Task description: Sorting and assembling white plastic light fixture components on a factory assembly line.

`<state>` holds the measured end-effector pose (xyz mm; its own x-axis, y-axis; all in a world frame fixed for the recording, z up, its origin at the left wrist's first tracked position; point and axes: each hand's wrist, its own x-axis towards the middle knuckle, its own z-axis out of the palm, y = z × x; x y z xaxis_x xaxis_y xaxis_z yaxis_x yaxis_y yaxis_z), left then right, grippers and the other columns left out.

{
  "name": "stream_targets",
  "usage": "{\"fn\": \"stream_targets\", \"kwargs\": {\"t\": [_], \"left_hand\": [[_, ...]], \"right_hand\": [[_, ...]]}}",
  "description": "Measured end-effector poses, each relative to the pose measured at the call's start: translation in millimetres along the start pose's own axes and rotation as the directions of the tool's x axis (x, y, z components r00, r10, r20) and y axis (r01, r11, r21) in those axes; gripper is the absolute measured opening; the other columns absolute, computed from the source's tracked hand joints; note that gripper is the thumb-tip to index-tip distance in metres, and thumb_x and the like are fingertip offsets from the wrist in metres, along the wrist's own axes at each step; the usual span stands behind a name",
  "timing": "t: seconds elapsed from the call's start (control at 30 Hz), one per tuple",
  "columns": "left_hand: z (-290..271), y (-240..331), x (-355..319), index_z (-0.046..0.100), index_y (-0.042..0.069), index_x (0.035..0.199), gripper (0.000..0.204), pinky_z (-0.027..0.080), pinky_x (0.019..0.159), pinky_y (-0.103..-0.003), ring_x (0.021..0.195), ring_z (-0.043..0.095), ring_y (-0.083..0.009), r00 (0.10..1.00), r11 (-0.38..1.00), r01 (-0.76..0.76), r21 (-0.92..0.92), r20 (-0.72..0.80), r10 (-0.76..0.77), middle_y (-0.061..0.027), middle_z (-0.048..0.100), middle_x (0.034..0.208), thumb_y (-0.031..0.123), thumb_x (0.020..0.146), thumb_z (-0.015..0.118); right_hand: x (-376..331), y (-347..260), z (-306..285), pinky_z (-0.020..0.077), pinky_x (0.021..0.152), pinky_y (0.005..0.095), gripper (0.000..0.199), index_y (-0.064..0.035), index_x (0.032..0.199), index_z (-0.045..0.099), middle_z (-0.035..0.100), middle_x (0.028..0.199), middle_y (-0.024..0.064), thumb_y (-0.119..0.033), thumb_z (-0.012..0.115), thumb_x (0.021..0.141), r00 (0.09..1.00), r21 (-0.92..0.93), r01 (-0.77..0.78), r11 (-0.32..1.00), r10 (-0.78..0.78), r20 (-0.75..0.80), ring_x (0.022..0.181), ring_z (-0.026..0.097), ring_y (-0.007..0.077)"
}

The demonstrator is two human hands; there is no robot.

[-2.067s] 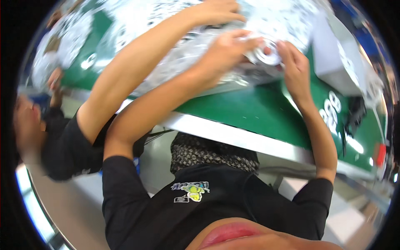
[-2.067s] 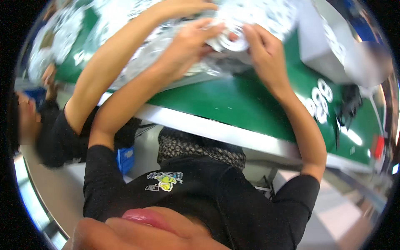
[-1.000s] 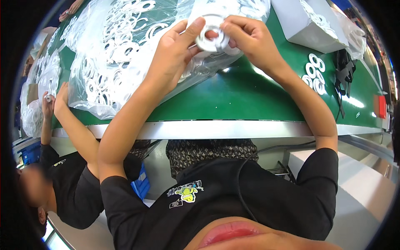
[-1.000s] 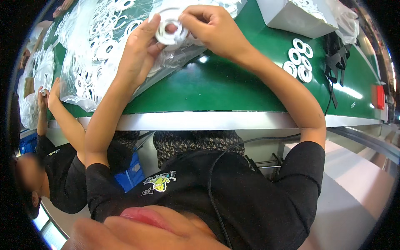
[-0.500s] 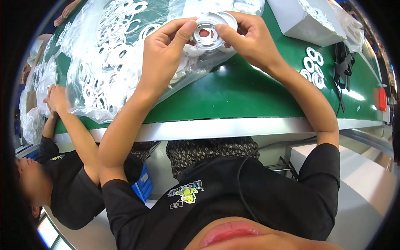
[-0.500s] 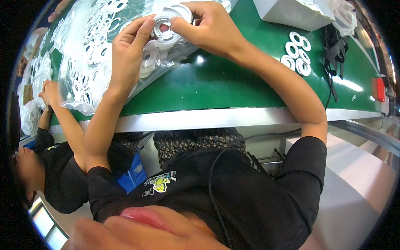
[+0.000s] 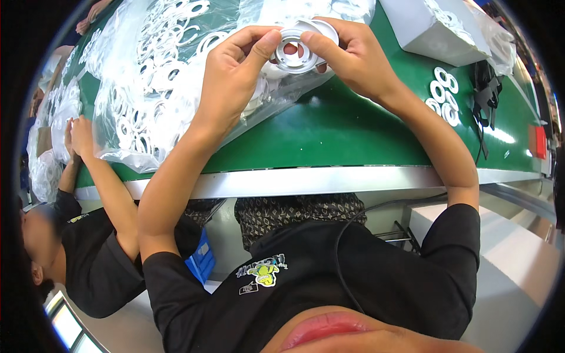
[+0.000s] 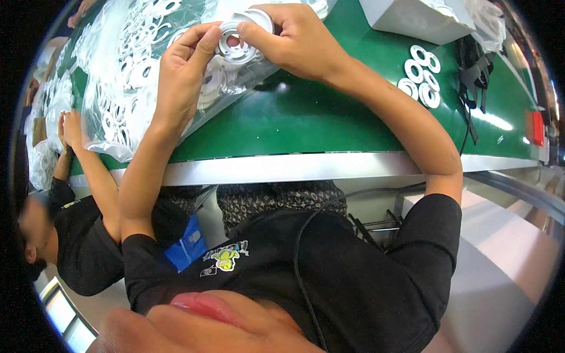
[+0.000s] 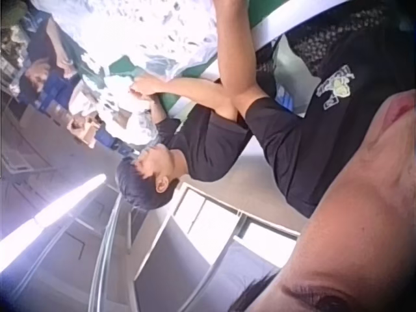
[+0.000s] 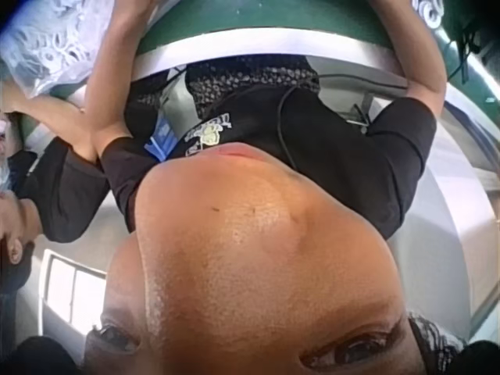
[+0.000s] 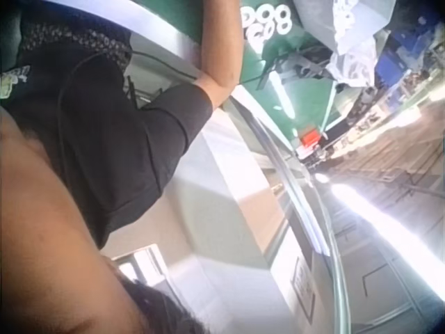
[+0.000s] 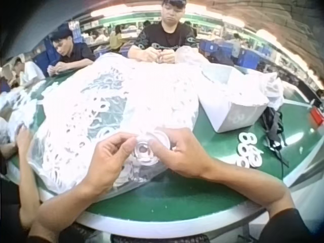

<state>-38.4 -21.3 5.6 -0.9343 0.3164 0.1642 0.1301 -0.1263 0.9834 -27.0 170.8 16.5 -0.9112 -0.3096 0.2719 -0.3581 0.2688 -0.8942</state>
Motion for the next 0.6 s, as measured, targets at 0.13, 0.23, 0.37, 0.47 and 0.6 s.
{"fn": "stream_targets", "kwargs": {"t": [0.13,0.23,0.37,0.47,0.6], "left_hand": [[-1,5,-1,0.065,-0.001,0.104,0.027,0.041,0.069,-0.020,0.075,0.050,-0.0065,1.000,0.999,-0.020,0.033,0.000,0.020,-0.0002,0.060,0.083,0.022,0.092,0.061],[-1,2,1,0.065,-0.001,0.105,0.027,0.042,0.069,-0.020,0.075,0.051,-0.0066,1.000,0.999,0.010,-0.037,-0.021,-0.011,-0.0011,0.061,0.083,0.023,0.092,0.060],[9,5,3,0.064,-0.002,0.105,0.030,0.047,0.075,-0.022,0.081,0.057,-0.0080,0.991,0.939,0.103,-0.328,-0.045,-0.124,-0.0043,0.064,0.088,0.026,0.093,0.058],[3,0,2,0.063,-0.003,0.106,0.033,0.049,0.078,-0.024,0.083,0.060,-0.0098,0.999,0.970,0.026,-0.243,-0.032,-0.034,-0.0062,0.065,0.090,0.027,0.094,0.057],[-1,3,0,0.068,-0.001,0.096,0.028,0.044,0.069,-0.021,0.075,0.054,-0.0072,0.999,0.997,0.025,0.069,-0.040,-0.022,-0.0039,0.064,0.084,0.025,0.094,0.057]], "right_hand": [[-3,-7,4,0.0445,0.061,0.0198,0.036,-0.0019,0.106,0.062,0.062,0.086,0.0004,-0.034,0.053,0.094,0.993,0.092,-0.115,0.989,0.117,-0.013,0.074,0.053,0.0048],[-3,-6,6,0.0432,0.059,0.0201,0.033,-0.0033,0.105,0.061,0.061,0.086,-0.0005,-0.034,0.052,0.095,0.991,0.153,-0.125,0.980,0.130,-0.023,0.073,0.052,0.0038],[-3,1,8,0.0415,0.057,0.0205,0.032,-0.0027,0.102,0.061,0.061,0.082,-0.0002,-0.032,0.052,0.095,0.995,0.178,-0.081,0.981,0.088,-0.034,0.070,0.052,0.0041],[0,-2,10,0.0387,0.056,0.0193,0.029,-0.0002,0.098,0.061,0.060,0.077,0.0008,-0.028,0.053,0.094,0.992,0.286,-0.061,0.956,0.089,-0.086,0.066,0.052,0.0055],[0,-9,0,0.0374,0.057,0.0189,0.025,-0.0005,0.090,0.063,0.059,0.074,-0.0006,-0.024,0.055,0.091,0.995,0.090,-0.020,0.996,0.028,-0.093,0.067,0.050,0.0048]]}}
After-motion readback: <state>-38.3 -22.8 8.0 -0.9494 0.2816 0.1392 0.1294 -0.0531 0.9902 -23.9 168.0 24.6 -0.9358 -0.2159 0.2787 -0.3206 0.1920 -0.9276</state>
